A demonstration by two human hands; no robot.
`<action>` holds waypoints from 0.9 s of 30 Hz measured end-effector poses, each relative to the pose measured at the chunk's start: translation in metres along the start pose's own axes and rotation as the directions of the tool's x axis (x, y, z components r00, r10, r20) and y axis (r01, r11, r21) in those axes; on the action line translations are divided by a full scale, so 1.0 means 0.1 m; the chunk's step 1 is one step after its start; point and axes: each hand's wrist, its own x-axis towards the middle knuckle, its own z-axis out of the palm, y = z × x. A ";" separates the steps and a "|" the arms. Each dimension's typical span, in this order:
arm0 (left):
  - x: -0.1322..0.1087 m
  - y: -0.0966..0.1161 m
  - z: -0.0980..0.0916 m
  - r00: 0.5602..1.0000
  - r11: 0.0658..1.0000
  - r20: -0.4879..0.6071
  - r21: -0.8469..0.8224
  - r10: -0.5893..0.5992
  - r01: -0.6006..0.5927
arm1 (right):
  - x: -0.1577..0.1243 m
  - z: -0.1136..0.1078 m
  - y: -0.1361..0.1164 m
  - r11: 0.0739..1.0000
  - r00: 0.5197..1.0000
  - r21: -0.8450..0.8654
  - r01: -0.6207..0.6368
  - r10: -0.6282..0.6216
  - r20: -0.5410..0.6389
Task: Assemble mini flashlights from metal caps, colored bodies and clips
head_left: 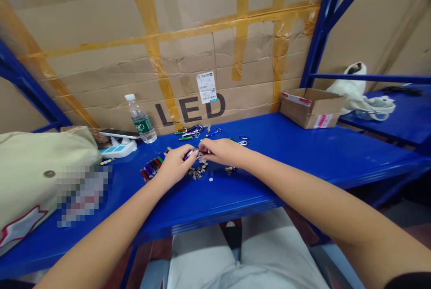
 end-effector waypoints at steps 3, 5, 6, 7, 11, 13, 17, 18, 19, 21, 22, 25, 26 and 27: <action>0.01 0.02 0.01 1.000 0.999 -0.013 -0.042 -0.028 0.028 | 0.01 0.06 -0.05 0.973 0.999 -0.231 0.023 -0.017 0.029; 0.01 0.03 0.02 0.999 0.996 -0.002 -0.082 -0.046 0.046 | 0.01 0.08 -0.08 0.938 0.999 -0.343 0.039 -0.025 0.046; 0.01 0.03 0.03 0.998 0.993 0.007 -0.101 -0.055 0.056 | 0.01 0.09 -0.10 0.923 0.998 -0.382 0.041 -0.024 0.050; 0.01 0.02 0.04 0.998 0.990 0.017 -0.125 -0.068 0.070 | 0.01 0.09 -0.11 0.911 0.999 -0.410 0.039 -0.021 0.048; 0.02 0.00 0.09 0.989 0.950 0.047 -0.275 -0.137 0.145 | 0.02 0.08 -0.15 0.892 0.999 -0.450 0.035 -0.025 0.028; 0.02 -0.02 0.11 0.986 0.928 0.049 -0.333 -0.161 0.168 | 0.03 0.08 -0.17 0.892 1.000 -0.451 0.025 -0.016 0.024; 0.02 -0.05 0.12 0.981 0.913 -0.005 -0.368 -0.194 0.178 | 0.05 0.07 -0.19 0.901 0.998 -0.430 -0.053 0.068 0.019; 0.02 -0.06 0.12 0.979 0.905 -0.013 -0.385 -0.203 0.182 | 0.05 0.06 -0.19 0.904 0.995 -0.418 -0.087 0.101 0.013; 0.01 -0.06 0.12 0.977 0.891 -0.010 -0.413 -0.212 0.189 | 0.05 0.04 -0.18 0.908 0.991 -0.401 -0.121 0.136 0.008; 0.01 -0.08 0.13 0.974 0.840 0.034 -0.500 -0.225 0.212 | 0.04 0.02 -0.17 0.920 0.982 -0.352 -0.174 0.189 0.009; 0.00 -0.08 0.13 0.972 0.806 0.067 -0.547 -0.227 0.226 | 0.04 0.00 -0.15 0.927 0.979 -0.324 -0.187 0.202 0.013; -0.01 -0.07 0.14 0.967 0.724 0.159 -0.641 -0.200 0.255 | 0.03 -0.01 -0.12 0.948 0.979 -0.255 -0.193 0.203 0.015; -0.01 -0.07 0.14 0.967 0.713 0.174 -0.653 -0.189 0.256 | 0.02 -0.02 -0.12 0.951 0.980 -0.240 -0.192 0.200 0.010; -0.01 -0.05 0.13 0.967 0.708 0.182 -0.659 -0.178 0.254 | 0.02 -0.01 -0.11 0.954 0.980 -0.230 -0.192 0.198 0.004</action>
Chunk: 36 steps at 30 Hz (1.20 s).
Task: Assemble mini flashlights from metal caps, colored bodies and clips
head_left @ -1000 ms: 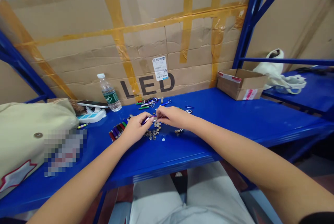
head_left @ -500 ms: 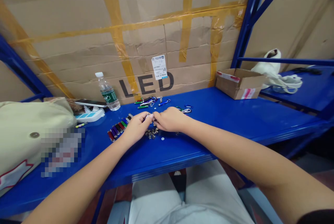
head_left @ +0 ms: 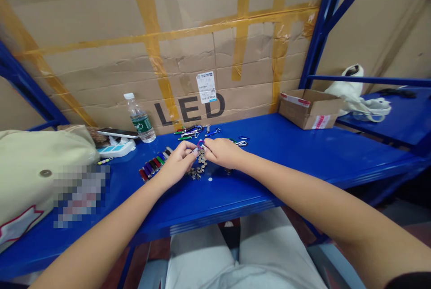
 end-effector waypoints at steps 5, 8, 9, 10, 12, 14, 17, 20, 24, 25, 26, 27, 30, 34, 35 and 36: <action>-0.02 0.08 0.00 0.998 0.999 0.051 0.046 0.022 -0.024 | 0.01 0.01 0.00 1.000 1.000 0.005 -0.001 0.001 -0.008; -0.01 0.08 0.01 0.998 0.999 0.065 0.033 -0.013 0.011 | 0.01 0.03 0.00 1.000 1.000 -0.025 -0.004 0.004 -0.023; -0.01 0.07 0.01 0.997 0.999 0.066 0.017 -0.030 0.029 | 0.01 0.03 0.00 0.999 1.000 -0.036 -0.001 0.000 -0.029; -0.01 0.05 0.02 0.997 0.999 0.067 0.001 -0.045 0.045 | 0.01 0.04 0.01 0.999 0.999 -0.046 0.004 -0.005 -0.032; -0.01 0.01 0.02 0.997 0.998 0.052 -0.031 -0.061 0.062 | 0.01 0.05 0.02 0.998 0.999 -0.061 0.017 -0.019 -0.029; 0.00 -0.02 0.01 0.997 0.997 0.022 -0.045 -0.068 0.069 | 0.01 0.05 0.03 0.998 0.999 -0.057 0.040 -0.040 -0.008; 0.04 -0.03 -0.02 0.999 0.997 -0.008 0.063 -0.047 0.048 | 0.01 0.04 0.08 0.997 0.996 0.025 0.068 -0.069 0.047; 0.21 0.01 -0.10 0.999 0.938 0.002 0.343 0.053 -0.051 | 0.02 -0.02 0.21 0.980 0.999 0.198 -0.009 -0.002 0.054; 0.71 0.02 -0.27 0.987 0.713 -0.035 0.695 0.154 -0.086 | 0.02 -0.09 0.53 0.897 0.976 0.388 -0.210 0.218 0.025; 0.85 0.01 -0.30 0.989 0.642 -0.021 0.762 0.149 -0.081 | 0.01 -0.09 0.62 0.884 0.964 0.395 -0.249 0.264 0.017; 0.99 -0.01 -0.33 0.993 0.567 0.006 0.820 0.120 -0.073 | 0.00 -0.09 0.71 0.878 0.957 0.394 -0.273 0.291 0.013; 1.12 -0.03 -0.35 0.994 0.543 0.005 0.837 0.109 -0.064 | 0.00 -0.08 0.78 0.877 0.951 0.381 -0.292 0.308 0.019; 1.38 -0.07 -0.36 0.992 0.485 -0.063 0.875 0.113 0.000 | -0.02 -0.06 0.94 0.896 0.949 0.312 -0.317 0.300 0.102; 1.35 -0.02 -0.42 0.989 0.414 -0.118 0.908 0.090 0.070 | -0.03 -0.07 0.96 0.912 0.953 0.289 -0.290 0.248 0.175; 1.27 0.01 -0.46 0.992 0.400 -0.108 0.914 0.065 0.074 | -0.03 -0.08 0.94 0.918 0.957 0.287 -0.276 0.232 0.176; 1.16 0.04 -0.51 0.995 0.382 -0.094 0.921 0.032 0.075 | -0.03 -0.10 0.92 0.923 0.960 0.283 -0.260 0.217 0.175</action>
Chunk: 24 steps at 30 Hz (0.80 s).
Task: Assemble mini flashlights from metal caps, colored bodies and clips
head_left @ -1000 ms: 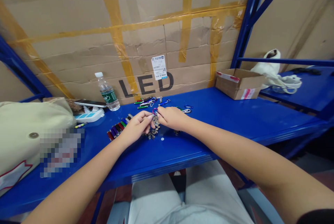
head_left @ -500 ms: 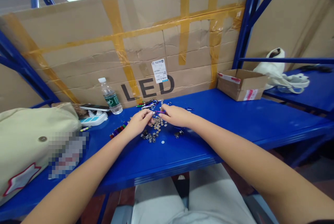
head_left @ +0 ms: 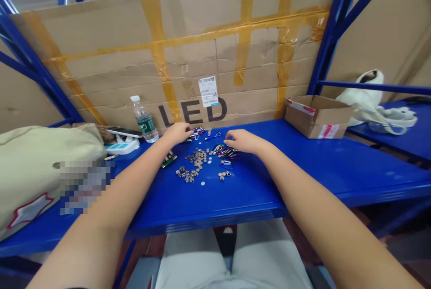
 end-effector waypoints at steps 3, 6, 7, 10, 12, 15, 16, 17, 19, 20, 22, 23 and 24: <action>-0.40 -0.11 -0.15 0.985 0.994 0.173 0.105 -0.012 -0.007 | -0.02 0.00 -0.07 0.999 0.998 -0.012 0.051 -0.051 0.022; -0.76 -0.16 -0.20 0.948 0.978 0.293 0.198 -0.125 0.067 | -0.04 0.04 -0.15 0.996 0.995 -0.008 0.088 -0.087 0.053; -0.84 -0.16 -0.18 0.952 0.976 0.273 0.202 -0.135 0.081 | -0.05 0.05 -0.19 0.995 0.993 -0.003 0.101 -0.101 0.060; -0.94 -0.15 -0.10 0.972 0.981 0.208 0.178 -0.109 0.072 | -0.09 0.10 -0.32 0.988 0.986 0.014 0.152 -0.152 0.070; -0.94 -0.13 -0.05 0.984 0.991 0.170 0.124 -0.061 0.040 | -0.11 0.14 -0.39 0.986 0.984 0.017 0.165 -0.166 0.067; -0.93 -0.09 -0.05 0.996 0.996 0.054 -0.067 0.068 -0.064 | -0.09 0.22 -0.44 0.975 0.976 -0.045 0.218 -0.216 0.032; -0.93 -0.07 -0.05 0.996 0.986 0.009 -0.140 0.092 -0.089 | -0.07 0.25 -0.44 0.964 0.967 -0.079 0.255 -0.254 0.022; -0.94 -0.05 -0.06 0.995 0.974 -0.025 -0.204 0.093 -0.096 | -0.05 0.29 -0.44 0.950 0.956 -0.109 0.293 -0.293 0.015; -0.97 -0.02 -0.07 0.996 0.956 -0.049 -0.283 0.071 -0.082 | -0.02 0.37 -0.45 0.927 0.938 -0.150 0.344 -0.346 0.012; -0.98 0.00 -0.07 0.997 0.951 -0.036 -0.300 0.064 -0.072 | -0.01 0.40 -0.45 0.922 0.935 -0.162 0.352 -0.355 0.015; -0.98 0.00 -0.04 0.998 0.948 0.015 -0.313 0.067 -0.059 | 0.00 0.45 -0.48 0.919 0.936 -0.184 0.349 -0.350 0.026; -0.98 0.00 -0.02 0.997 0.947 0.041 -0.316 0.071 -0.054 | 0.01 0.46 -0.50 0.919 0.938 -0.195 0.343 -0.344 0.030; -0.98 -0.01 0.00 0.995 0.946 0.060 -0.319 0.075 -0.052 | 0.01 0.47 -0.51 0.919 0.940 -0.204 0.338 -0.338 0.033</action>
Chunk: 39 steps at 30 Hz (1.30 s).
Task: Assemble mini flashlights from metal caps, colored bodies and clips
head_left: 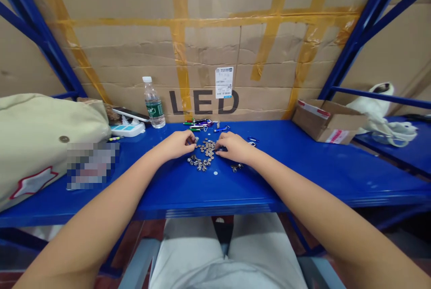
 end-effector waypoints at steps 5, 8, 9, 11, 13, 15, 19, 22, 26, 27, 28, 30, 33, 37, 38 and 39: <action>0.01 -0.04 0.03 0.999 0.999 0.025 0.018 0.030 -0.031 | 0.02 0.00 -0.03 0.999 1.000 -0.032 0.004 -0.005 -0.010; 0.00 -0.03 0.03 0.998 0.998 0.030 0.036 0.051 -0.052 | 0.02 0.01 -0.03 0.999 1.000 -0.052 0.013 -0.013 -0.007; 0.00 -0.03 0.03 0.998 0.998 0.032 0.038 0.054 -0.055 | 0.02 0.02 -0.02 0.998 1.000 -0.063 0.012 -0.012 -0.004; 0.00 -0.03 0.03 0.998 0.998 0.038 0.037 0.054 -0.056 | 0.03 0.03 -0.02 0.996 1.000 -0.087 0.019 -0.020 -0.008; -0.01 -0.02 0.03 0.997 0.997 0.038 0.034 0.062 -0.063 | 0.03 0.04 -0.02 0.994 0.997 -0.094 0.048 -0.053 -0.053; -0.01 -0.01 0.03 0.995 0.995 0.021 0.027 0.096 -0.097 | 0.04 0.03 -0.02 0.995 0.983 -0.054 0.082 -0.090 -0.163; -0.04 0.08 0.05 0.981 0.979 -0.021 -0.048 0.195 -0.196 | 0.06 0.00 -0.05 0.978 0.889 0.078 0.192 -0.140 -0.435; -0.07 0.16 0.05 0.970 0.966 -0.049 -0.097 0.236 -0.240 | 0.05 -0.02 -0.09 0.959 0.824 0.101 0.266 -0.172 -0.540; -0.09 0.22 0.04 0.962 0.958 -0.065 -0.093 0.266 -0.272 | 0.03 -0.04 -0.12 0.955 0.803 0.096 0.281 -0.179 -0.569; -0.10 0.22 0.04 0.960 0.957 -0.063 -0.084 0.272 -0.277 | 0.02 -0.04 -0.12 0.955 0.804 0.087 0.285 -0.188 -0.564; -0.10 0.23 0.04 0.959 0.957 -0.058 -0.078 0.276 -0.280 | 0.02 -0.04 -0.12 0.954 0.805 0.075 0.290 -0.201 -0.559; -0.11 0.23 0.03 0.958 0.956 -0.048 -0.075 0.281 -0.284 | 0.02 -0.04 -0.12 0.954 0.811 0.051 0.295 -0.222 -0.541; -0.11 0.23 0.03 0.957 0.954 -0.047 -0.071 0.288 -0.291 | 0.02 -0.04 -0.13 0.956 0.830 0.035 0.292 -0.235 -0.505; -0.10 0.20 0.04 0.951 0.950 -0.052 -0.049 0.306 -0.308 | 0.01 -0.06 -0.15 0.957 0.858 0.045 0.288 -0.237 -0.456; -0.09 0.20 0.04 0.950 0.950 -0.056 -0.038 0.308 -0.310 | 0.01 -0.07 -0.15 0.959 0.862 0.056 0.279 -0.225 -0.454; -0.09 0.19 0.04 0.949 0.950 -0.061 -0.022 0.309 -0.311 | 0.00 -0.08 -0.15 0.962 0.867 0.070 0.265 -0.206 -0.453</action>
